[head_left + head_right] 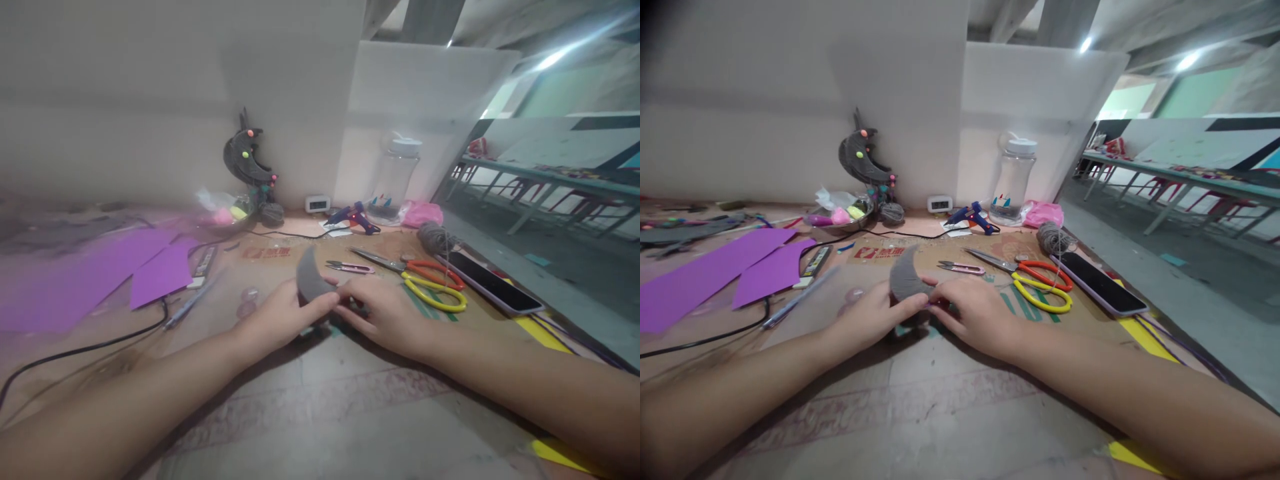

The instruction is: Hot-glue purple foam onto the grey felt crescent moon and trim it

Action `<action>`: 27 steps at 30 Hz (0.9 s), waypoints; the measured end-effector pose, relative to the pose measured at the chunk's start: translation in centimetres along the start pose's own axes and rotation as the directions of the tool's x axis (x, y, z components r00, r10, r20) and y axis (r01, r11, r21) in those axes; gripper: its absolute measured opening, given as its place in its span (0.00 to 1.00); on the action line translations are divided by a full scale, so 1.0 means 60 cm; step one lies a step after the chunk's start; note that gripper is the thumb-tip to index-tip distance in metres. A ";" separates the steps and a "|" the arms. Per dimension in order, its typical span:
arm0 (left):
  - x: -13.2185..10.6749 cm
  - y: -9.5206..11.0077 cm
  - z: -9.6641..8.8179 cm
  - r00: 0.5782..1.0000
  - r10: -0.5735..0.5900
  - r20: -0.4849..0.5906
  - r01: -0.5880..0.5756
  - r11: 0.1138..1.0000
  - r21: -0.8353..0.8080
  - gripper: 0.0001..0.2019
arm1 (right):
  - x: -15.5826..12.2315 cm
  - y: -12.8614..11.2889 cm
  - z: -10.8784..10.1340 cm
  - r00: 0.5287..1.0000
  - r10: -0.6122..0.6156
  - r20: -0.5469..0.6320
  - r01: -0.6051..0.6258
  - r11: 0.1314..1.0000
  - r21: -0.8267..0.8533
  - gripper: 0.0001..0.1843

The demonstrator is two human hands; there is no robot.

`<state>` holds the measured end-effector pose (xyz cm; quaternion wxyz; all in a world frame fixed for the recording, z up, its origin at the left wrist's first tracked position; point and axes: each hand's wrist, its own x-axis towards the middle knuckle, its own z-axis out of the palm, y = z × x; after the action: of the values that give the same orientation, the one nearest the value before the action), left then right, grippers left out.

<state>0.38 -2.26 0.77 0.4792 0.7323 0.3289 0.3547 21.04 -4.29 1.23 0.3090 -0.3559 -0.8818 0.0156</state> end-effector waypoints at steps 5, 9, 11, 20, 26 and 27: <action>0.009 -0.010 -0.005 0.993 -0.062 -0.105 0.062 0.998 0.001 0.16 | -0.005 -0.002 -0.004 1.000 0.007 0.021 -0.009 0.996 0.083 0.10; 0.015 -0.016 -0.009 0.978 -0.125 -0.168 0.116 0.991 -0.064 0.17 | -0.007 0.016 -0.002 0.948 0.284 -0.145 -0.250 0.943 0.218 0.10; 0.015 -0.015 -0.009 0.978 -0.138 -0.158 0.127 0.989 -0.080 0.17 | -0.002 0.027 0.000 0.890 0.418 -0.180 -0.356 0.886 0.298 0.12; 0.012 -0.014 -0.008 0.974 -0.161 -0.158 0.148 0.985 -0.091 0.19 | 0.013 0.021 -0.008 0.891 0.445 0.086 -0.446 0.826 0.344 0.11; 0.010 0.003 -0.006 0.960 -0.137 -0.246 0.107 0.985 -0.133 0.13 | 0.008 0.028 0.000 0.864 0.491 0.112 -0.484 0.748 0.454 0.12; 0.011 0.004 -0.008 0.948 -0.136 -0.289 0.104 0.987 -0.122 0.13 | 0.010 0.030 0.000 0.879 0.461 0.121 -0.461 0.756 0.465 0.11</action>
<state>0.38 -1.58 1.25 0.4830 0.6234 0.4218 0.4475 21.83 -2.56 1.06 0.3742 -0.4738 -0.7347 0.3092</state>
